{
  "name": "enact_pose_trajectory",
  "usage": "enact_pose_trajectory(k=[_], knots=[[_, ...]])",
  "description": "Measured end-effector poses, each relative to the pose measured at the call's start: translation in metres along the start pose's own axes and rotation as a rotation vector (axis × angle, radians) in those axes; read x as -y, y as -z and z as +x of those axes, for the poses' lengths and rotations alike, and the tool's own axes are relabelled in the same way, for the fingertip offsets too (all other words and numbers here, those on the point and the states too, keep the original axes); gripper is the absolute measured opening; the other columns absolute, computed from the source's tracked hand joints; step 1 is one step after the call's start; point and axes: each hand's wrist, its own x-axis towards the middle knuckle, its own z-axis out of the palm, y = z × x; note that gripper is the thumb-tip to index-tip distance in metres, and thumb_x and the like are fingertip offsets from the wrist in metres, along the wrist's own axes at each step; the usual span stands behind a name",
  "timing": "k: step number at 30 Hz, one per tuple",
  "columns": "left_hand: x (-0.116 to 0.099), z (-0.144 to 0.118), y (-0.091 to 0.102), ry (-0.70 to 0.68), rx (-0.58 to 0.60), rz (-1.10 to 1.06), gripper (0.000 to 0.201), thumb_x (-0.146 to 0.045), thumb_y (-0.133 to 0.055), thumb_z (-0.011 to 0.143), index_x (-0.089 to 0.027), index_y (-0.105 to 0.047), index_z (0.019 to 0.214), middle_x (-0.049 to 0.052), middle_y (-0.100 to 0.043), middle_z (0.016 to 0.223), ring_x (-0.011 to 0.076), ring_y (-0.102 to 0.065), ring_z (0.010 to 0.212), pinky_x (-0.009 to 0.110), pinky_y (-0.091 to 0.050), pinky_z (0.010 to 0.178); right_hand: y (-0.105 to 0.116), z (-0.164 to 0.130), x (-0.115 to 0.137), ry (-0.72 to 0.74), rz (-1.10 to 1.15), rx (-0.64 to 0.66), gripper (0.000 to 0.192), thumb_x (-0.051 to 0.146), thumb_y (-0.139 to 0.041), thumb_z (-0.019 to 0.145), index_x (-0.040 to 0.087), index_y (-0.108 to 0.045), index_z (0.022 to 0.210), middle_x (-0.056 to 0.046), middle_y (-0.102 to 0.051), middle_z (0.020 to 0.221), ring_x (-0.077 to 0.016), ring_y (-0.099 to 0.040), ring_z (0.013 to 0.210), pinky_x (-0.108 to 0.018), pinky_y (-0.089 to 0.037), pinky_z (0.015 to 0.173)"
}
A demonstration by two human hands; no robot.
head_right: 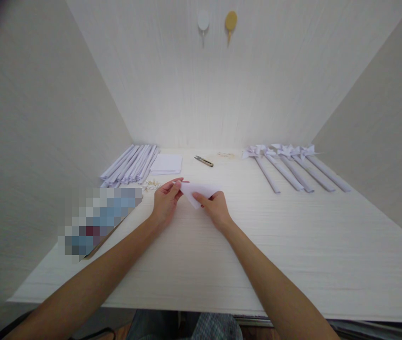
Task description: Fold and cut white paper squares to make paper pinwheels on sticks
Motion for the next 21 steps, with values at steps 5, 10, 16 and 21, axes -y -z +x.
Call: enact_pose_trajectory(k=[5,10,16,21], knots=[[-0.0002,0.001,0.0009,-0.022,-0.041,0.042,0.032,-0.04,-0.074,0.051,-0.014,-0.069,0.07,0.002,-0.067,0.07,0.0089,-0.057,0.064,0.024,-0.045,0.064,-0.0006,0.0,0.0001,-0.005,0.011,0.009,0.025,0.037,-0.073,0.055,0.014,-0.064,0.058,-0.002,-0.063,0.056,-0.0159,-0.057,0.061,-0.027,-0.043,0.053],[0.0003,0.0025,0.0027,-0.038,-0.043,0.058,0.03,-0.04,-0.074,0.052,-0.015,-0.07,0.068,0.004,-0.068,0.072,0.0098,-0.057,0.065,0.024,-0.045,0.063,-0.0013,-0.0006,0.0018,-0.012,0.044,0.014,0.024,0.036,-0.074,0.053,0.015,-0.064,0.058,-0.002,-0.064,0.058,-0.0157,-0.057,0.062,-0.026,-0.043,0.053],[-0.0025,0.005,0.0037,-0.033,0.021,0.066,0.03,-0.042,-0.073,0.053,-0.015,-0.071,0.067,0.005,-0.069,0.074,0.0109,-0.058,0.066,0.025,-0.045,0.064,-0.0008,-0.0015,0.0033,-0.031,0.098,0.02,0.024,0.034,-0.075,0.052,0.015,-0.066,0.062,-0.004,-0.067,0.066,-0.0157,-0.058,0.064,-0.026,-0.043,0.054],[-0.0062,0.0052,0.0041,-0.009,0.046,0.06,0.031,-0.042,-0.074,0.052,-0.015,-0.071,0.067,0.006,-0.069,0.073,0.0116,-0.058,0.068,0.026,-0.044,0.067,-0.0013,-0.0018,0.0053,-0.037,0.119,0.019,0.023,0.033,-0.075,0.051,0.015,-0.066,0.063,-0.004,-0.068,0.069,-0.0166,-0.06,0.067,-0.026,-0.044,0.054]])
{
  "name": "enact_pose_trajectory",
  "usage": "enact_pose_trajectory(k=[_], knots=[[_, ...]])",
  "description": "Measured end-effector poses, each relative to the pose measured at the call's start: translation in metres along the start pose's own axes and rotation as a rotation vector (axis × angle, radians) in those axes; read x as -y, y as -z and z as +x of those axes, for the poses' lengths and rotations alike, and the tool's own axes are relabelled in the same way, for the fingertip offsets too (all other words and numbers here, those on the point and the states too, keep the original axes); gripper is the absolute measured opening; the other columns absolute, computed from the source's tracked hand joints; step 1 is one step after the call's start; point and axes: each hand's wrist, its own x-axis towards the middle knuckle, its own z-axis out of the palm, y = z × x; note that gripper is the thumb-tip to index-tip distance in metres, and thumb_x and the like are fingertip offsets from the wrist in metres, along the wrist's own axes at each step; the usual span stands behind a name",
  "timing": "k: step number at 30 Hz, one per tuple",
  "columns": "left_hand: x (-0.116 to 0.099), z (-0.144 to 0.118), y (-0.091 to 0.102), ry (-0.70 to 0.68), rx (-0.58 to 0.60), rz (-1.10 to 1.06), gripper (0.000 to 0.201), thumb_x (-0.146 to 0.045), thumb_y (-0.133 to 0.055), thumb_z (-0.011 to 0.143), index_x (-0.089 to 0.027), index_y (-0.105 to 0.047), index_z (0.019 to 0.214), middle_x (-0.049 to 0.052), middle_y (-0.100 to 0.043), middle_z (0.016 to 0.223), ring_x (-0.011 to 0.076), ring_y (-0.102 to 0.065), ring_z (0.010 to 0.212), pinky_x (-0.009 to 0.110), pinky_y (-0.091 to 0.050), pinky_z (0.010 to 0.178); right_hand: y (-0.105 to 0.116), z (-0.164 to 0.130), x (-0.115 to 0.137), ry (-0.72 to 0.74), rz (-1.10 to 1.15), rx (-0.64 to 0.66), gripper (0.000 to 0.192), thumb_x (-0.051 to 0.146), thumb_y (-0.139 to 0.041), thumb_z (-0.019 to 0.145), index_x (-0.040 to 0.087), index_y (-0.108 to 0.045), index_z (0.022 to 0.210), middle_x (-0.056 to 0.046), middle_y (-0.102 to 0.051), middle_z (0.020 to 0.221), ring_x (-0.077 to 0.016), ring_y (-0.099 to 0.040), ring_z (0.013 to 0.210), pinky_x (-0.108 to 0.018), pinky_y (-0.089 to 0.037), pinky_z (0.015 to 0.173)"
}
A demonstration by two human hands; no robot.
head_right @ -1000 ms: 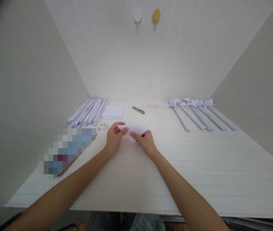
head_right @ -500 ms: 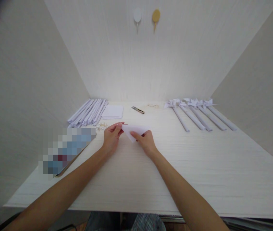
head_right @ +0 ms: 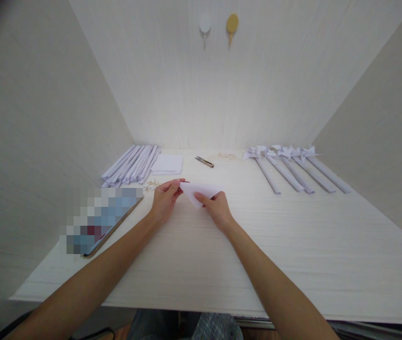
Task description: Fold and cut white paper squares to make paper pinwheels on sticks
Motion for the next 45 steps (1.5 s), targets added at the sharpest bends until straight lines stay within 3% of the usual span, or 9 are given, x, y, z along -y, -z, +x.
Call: enact_pose_trajectory(k=[11,19,25,29,34,45], knots=[[-0.003,0.0,0.001,0.009,0.019,-0.016,0.025,-0.037,-0.075,0.05,-0.016,-0.07,0.062,0.005,-0.069,0.07,0.0126,-0.058,0.07,0.028,-0.044,0.07,0.0,-0.001,0.001,-0.007,0.027,0.0,0.024,0.032,-0.076,0.05,0.015,-0.067,0.064,-0.005,-0.069,0.068,-0.0166,-0.06,0.066,-0.027,-0.044,0.055],[-0.007,0.0,0.003,0.038,0.112,-0.051,0.023,-0.036,-0.073,0.055,-0.015,-0.07,0.064,0.008,-0.069,0.074,0.0161,-0.06,0.074,0.034,-0.045,0.078,0.0,-0.002,0.003,-0.002,0.042,0.018,0.024,0.03,-0.076,0.051,0.016,-0.067,0.067,-0.004,-0.07,0.07,-0.018,-0.061,0.07,-0.028,-0.046,0.058],[-0.004,0.0,0.004,0.058,0.026,-0.023,0.029,-0.041,-0.075,0.051,-0.015,-0.069,0.061,0.003,-0.066,0.063,0.0106,-0.058,0.059,0.027,-0.046,0.064,-0.001,-0.003,0.003,0.016,0.046,0.026,0.023,0.028,-0.077,0.05,0.017,-0.067,0.067,-0.004,-0.07,0.073,-0.0189,-0.062,0.074,-0.03,-0.048,0.061],[-0.004,-0.003,0.002,0.056,0.114,-0.024,0.038,-0.048,-0.072,0.054,-0.016,-0.07,0.074,0.007,-0.07,0.079,0.0145,-0.062,0.071,0.028,-0.048,0.066,-0.003,-0.003,0.005,0.015,0.1,-0.002,0.027,0.031,-0.077,0.049,0.017,-0.068,0.07,-0.005,-0.07,0.073,-0.019,-0.062,0.072,-0.031,-0.049,0.062],[-0.003,-0.003,0.003,0.015,0.159,0.037,0.033,-0.042,-0.071,0.059,-0.017,-0.07,0.08,0.009,-0.068,0.1,0.0139,-0.061,0.078,0.023,-0.049,0.063,-0.004,-0.004,0.01,-0.022,0.117,-0.014,0.028,0.031,-0.079,0.045,0.017,-0.067,0.066,-0.004,-0.069,0.069,-0.0183,-0.062,0.07,-0.03,-0.048,0.06],[-0.004,-0.003,0.002,0.068,0.12,0.001,0.036,-0.042,-0.072,0.056,-0.015,-0.07,0.079,0.006,-0.071,0.081,0.0121,-0.062,0.07,0.02,-0.047,0.056,-0.002,-0.003,0.009,-0.065,0.118,0.012,0.026,0.03,-0.078,0.046,0.017,-0.068,0.066,-0.003,-0.069,0.069,-0.0171,-0.061,0.07,-0.028,-0.046,0.062]])
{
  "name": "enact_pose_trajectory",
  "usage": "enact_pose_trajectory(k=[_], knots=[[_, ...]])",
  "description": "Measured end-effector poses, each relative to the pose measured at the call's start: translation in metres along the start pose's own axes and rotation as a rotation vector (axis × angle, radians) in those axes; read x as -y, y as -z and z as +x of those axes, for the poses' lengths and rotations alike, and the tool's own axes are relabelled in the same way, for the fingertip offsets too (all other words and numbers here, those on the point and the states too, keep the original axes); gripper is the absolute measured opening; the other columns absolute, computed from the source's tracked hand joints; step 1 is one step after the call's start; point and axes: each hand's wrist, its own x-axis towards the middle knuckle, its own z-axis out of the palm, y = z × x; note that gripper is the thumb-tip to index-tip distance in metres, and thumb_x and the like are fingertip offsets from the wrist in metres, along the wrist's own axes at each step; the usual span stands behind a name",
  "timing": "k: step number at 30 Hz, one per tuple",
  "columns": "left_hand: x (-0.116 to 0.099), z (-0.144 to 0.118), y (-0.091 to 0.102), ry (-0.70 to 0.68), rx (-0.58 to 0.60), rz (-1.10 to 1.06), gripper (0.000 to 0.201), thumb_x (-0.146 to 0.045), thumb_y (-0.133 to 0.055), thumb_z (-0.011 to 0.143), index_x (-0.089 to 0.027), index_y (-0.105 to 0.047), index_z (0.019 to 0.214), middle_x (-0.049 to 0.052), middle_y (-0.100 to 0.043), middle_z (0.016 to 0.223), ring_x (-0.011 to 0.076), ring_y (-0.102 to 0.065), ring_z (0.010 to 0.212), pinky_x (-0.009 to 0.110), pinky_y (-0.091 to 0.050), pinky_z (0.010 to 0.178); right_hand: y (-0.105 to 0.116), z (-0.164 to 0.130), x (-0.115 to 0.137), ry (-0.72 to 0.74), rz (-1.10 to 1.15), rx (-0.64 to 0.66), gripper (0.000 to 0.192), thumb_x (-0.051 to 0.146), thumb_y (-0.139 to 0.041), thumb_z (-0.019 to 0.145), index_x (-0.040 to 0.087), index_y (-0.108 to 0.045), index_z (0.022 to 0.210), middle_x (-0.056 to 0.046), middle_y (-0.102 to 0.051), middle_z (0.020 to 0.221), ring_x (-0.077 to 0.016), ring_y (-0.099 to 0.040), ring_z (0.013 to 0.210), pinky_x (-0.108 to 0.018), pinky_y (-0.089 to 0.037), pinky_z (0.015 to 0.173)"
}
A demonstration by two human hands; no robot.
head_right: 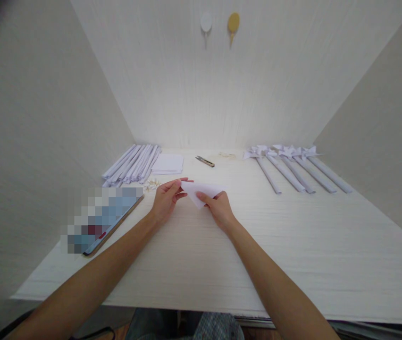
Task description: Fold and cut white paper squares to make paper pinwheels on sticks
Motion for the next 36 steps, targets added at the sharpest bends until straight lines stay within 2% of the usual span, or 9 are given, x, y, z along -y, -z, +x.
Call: enact_pose_trajectory(k=[3,7,16,20,24,29,36], knots=[[0.0,0.0,0.0,0.007,-0.002,-0.007,0.036,-0.043,-0.072,0.056,-0.015,-0.07,0.078,0.006,-0.071,0.08,0.0126,-0.062,0.07,0.021,-0.047,0.056,0.001,0.001,-0.001,0.002,0.001,-0.001,0.027,0.029,-0.078,0.047,0.017,-0.069,0.07,-0.003,-0.07,0.072,-0.0174,-0.061,0.073,-0.027,-0.046,0.062],[-0.001,-0.002,0.0,0.03,0.065,-0.023,0.033,-0.041,-0.07,0.06,-0.017,-0.07,0.081,0.006,-0.071,0.084,0.0135,-0.062,0.072,0.022,-0.047,0.058,0.001,0.001,-0.002,0.005,0.009,0.008,0.026,0.028,-0.077,0.049,0.017,-0.069,0.072,-0.003,-0.07,0.074,-0.0172,-0.061,0.073,-0.028,-0.046,0.062],[-0.003,-0.004,-0.004,0.041,0.15,-0.119,0.029,-0.038,-0.067,0.065,-0.016,-0.07,0.084,0.007,-0.071,0.086,0.0158,-0.062,0.081,0.027,-0.046,0.072,0.0,0.0,-0.001,0.002,0.023,0.021,0.026,0.025,-0.078,0.048,0.017,-0.068,0.071,-0.003,-0.07,0.074,-0.0167,-0.06,0.071,-0.028,-0.045,0.063],[0.0,-0.003,-0.005,0.014,0.152,-0.147,0.029,-0.038,-0.068,0.064,-0.016,-0.07,0.082,0.007,-0.072,0.085,0.0143,-0.062,0.081,0.026,-0.045,0.077,0.0,0.001,-0.002,0.005,0.039,0.005,0.028,0.027,-0.078,0.047,0.017,-0.068,0.071,-0.002,-0.069,0.07,-0.0148,-0.058,0.067,-0.027,-0.043,0.062],[0.002,-0.002,-0.005,-0.015,0.145,-0.156,0.028,-0.038,-0.069,0.065,-0.016,-0.07,0.083,0.007,-0.071,0.088,0.0144,-0.062,0.082,0.027,-0.045,0.079,0.0,0.003,-0.001,0.043,0.122,-0.065,0.03,0.038,-0.078,0.046,0.018,-0.066,0.064,0.0,-0.066,0.063,-0.0122,-0.054,0.059,-0.026,-0.041,0.056],[0.004,-0.002,-0.004,-0.049,0.145,-0.128,0.028,-0.039,-0.067,0.067,-0.017,-0.069,0.084,0.008,-0.071,0.089,0.0154,-0.062,0.085,0.029,-0.045,0.081,0.001,0.004,0.006,0.082,0.204,-0.107,0.034,0.05,-0.072,0.053,0.018,-0.067,0.065,-0.001,-0.064,0.065,-0.0127,-0.055,0.063,-0.026,-0.042,0.058],[0.007,-0.001,-0.003,-0.075,0.147,-0.081,0.03,-0.04,-0.064,0.069,-0.016,-0.069,0.087,0.01,-0.07,0.093,0.0174,-0.062,0.088,0.033,-0.044,0.085,0.003,0.004,0.006,0.085,0.225,-0.142,0.027,0.045,-0.07,0.058,0.019,-0.068,0.066,0.0,-0.061,0.066,-0.0117,-0.053,0.064,-0.025,-0.042,0.061]])
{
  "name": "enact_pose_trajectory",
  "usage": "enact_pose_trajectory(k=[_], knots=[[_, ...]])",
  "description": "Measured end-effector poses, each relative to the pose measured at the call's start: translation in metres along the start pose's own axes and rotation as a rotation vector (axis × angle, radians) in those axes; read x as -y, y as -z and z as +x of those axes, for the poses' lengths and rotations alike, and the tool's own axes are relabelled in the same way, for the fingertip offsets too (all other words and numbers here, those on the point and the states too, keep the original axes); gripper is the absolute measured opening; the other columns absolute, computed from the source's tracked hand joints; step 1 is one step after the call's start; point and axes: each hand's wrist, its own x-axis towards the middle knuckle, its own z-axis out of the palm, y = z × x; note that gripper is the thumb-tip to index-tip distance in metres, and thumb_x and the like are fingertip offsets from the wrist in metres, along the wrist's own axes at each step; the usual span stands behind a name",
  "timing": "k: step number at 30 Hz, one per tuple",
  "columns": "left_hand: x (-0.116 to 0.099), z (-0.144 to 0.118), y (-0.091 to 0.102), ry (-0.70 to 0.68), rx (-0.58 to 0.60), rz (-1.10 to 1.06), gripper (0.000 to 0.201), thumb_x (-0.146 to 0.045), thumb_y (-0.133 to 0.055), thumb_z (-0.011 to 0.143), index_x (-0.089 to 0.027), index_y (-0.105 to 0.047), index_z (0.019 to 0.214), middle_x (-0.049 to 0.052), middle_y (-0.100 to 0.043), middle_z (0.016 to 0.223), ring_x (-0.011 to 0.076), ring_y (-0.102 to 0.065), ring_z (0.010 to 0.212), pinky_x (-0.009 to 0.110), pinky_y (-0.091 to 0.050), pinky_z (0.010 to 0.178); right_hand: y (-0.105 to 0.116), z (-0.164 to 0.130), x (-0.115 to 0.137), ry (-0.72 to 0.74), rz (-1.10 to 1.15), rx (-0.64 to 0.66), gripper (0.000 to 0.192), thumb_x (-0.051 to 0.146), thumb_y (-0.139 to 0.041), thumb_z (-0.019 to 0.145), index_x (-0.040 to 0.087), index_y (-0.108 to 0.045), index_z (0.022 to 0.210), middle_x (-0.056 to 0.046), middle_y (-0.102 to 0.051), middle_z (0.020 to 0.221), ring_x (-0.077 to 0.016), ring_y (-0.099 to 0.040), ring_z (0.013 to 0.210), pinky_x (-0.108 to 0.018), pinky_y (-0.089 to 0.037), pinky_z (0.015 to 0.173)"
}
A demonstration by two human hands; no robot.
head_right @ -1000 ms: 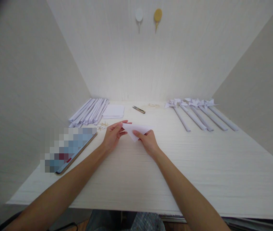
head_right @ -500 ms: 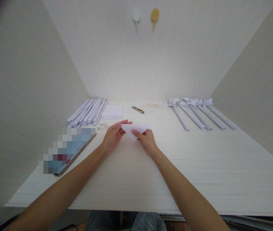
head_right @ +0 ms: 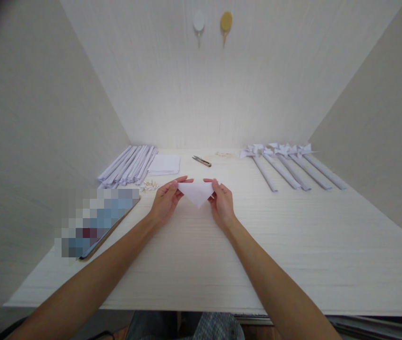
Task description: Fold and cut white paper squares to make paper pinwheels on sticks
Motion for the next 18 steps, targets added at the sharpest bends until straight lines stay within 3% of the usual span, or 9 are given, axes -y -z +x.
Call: enact_pose_trajectory(k=[7,14,18], knots=[[-0.0011,-0.0015,-0.0012,0.017,-0.009,-0.019,0.03,-0.039,-0.066,0.067,-0.016,-0.069,0.088,0.009,-0.071,0.092,0.0173,-0.062,0.089,0.032,-0.044,0.085,0.003,0.0025,-0.0005,0.041,-0.005,-0.028,0.024,0.044,-0.067,0.063,0.021,-0.067,0.067,0.001,-0.063,0.068,-0.0109,-0.053,0.064,-0.025,-0.042,0.062],[-0.0043,-0.0005,-0.0019,0.096,-0.027,-0.035,0.028,-0.036,-0.065,0.069,-0.013,-0.069,0.083,0.012,-0.07,0.093,0.0202,-0.062,0.091,0.035,-0.041,0.089,0.0037,0.0068,-0.002,0.083,-0.006,0.004,0.025,0.044,-0.063,0.069,0.019,-0.066,0.071,-0.006,-0.07,0.08,-0.0173,-0.06,0.081,-0.033,-0.044,0.08],[-0.0053,0.002,0.0007,0.151,-0.06,-0.041,0.025,-0.034,-0.061,0.072,-0.012,-0.069,0.08,0.012,-0.071,0.089,0.0197,-0.063,0.088,0.035,-0.042,0.087,0.005,0.0078,-0.0017,0.059,-0.019,0.049,0.026,0.044,-0.064,0.068,0.018,-0.066,0.071,-0.007,-0.071,0.076,-0.0183,-0.062,0.08,-0.034,-0.046,0.077]])
